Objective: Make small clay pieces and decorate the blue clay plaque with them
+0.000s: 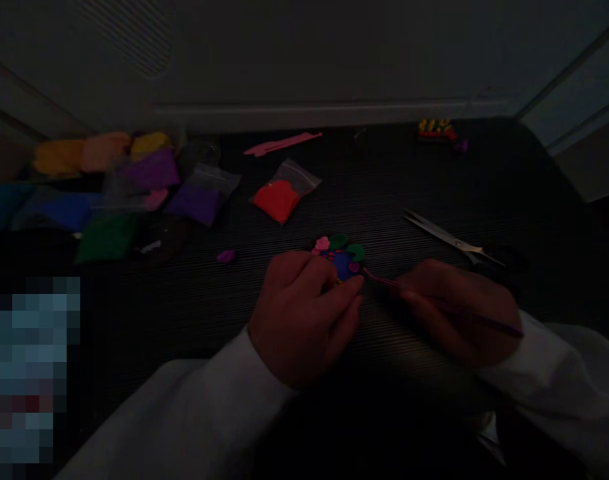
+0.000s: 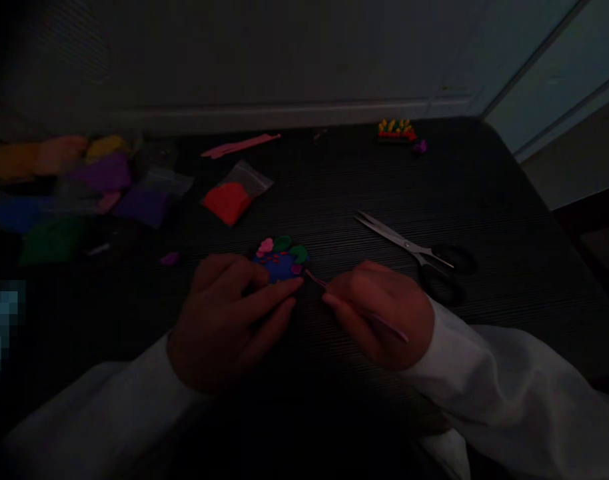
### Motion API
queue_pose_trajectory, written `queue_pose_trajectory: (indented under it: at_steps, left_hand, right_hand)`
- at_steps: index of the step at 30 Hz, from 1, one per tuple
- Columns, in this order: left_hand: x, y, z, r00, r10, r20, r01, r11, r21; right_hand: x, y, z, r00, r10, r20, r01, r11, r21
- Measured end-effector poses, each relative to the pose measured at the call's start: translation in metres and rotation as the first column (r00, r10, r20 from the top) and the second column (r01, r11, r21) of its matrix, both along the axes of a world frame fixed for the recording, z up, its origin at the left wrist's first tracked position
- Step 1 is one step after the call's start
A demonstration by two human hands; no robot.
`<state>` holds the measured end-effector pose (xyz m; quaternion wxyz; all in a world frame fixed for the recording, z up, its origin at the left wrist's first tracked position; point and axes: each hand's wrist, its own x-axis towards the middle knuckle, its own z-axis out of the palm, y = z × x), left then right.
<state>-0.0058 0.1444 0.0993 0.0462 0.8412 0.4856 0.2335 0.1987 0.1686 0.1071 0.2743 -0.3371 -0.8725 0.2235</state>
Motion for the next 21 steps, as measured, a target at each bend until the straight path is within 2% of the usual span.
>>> queue_pose_trajectory:
  at_steps: [7,15,21]
  left_hand:
    - [-0.0004,-0.0011,-0.0005,1.000,0.008,-0.013,-0.008,1.000,-0.007]
    - [0.0016,-0.0014,-0.0004,0.996,0.017,-0.084,-0.021,0.998,-0.053]
    - [0.0027,-0.0012,-0.0009,0.995,0.011,-0.098,-0.017,0.998,-0.056]
  right_hand:
    - [0.0009,-0.0009,0.0000,0.998,-0.050,-0.047,0.048,0.998,-0.039]
    - [-0.0035,-0.0003,0.0035,0.996,-0.088,0.029,0.087,0.995,0.046]
    - [-0.0041,0.0005,0.0038,0.996,-0.083,0.040,0.081,0.995,0.051]
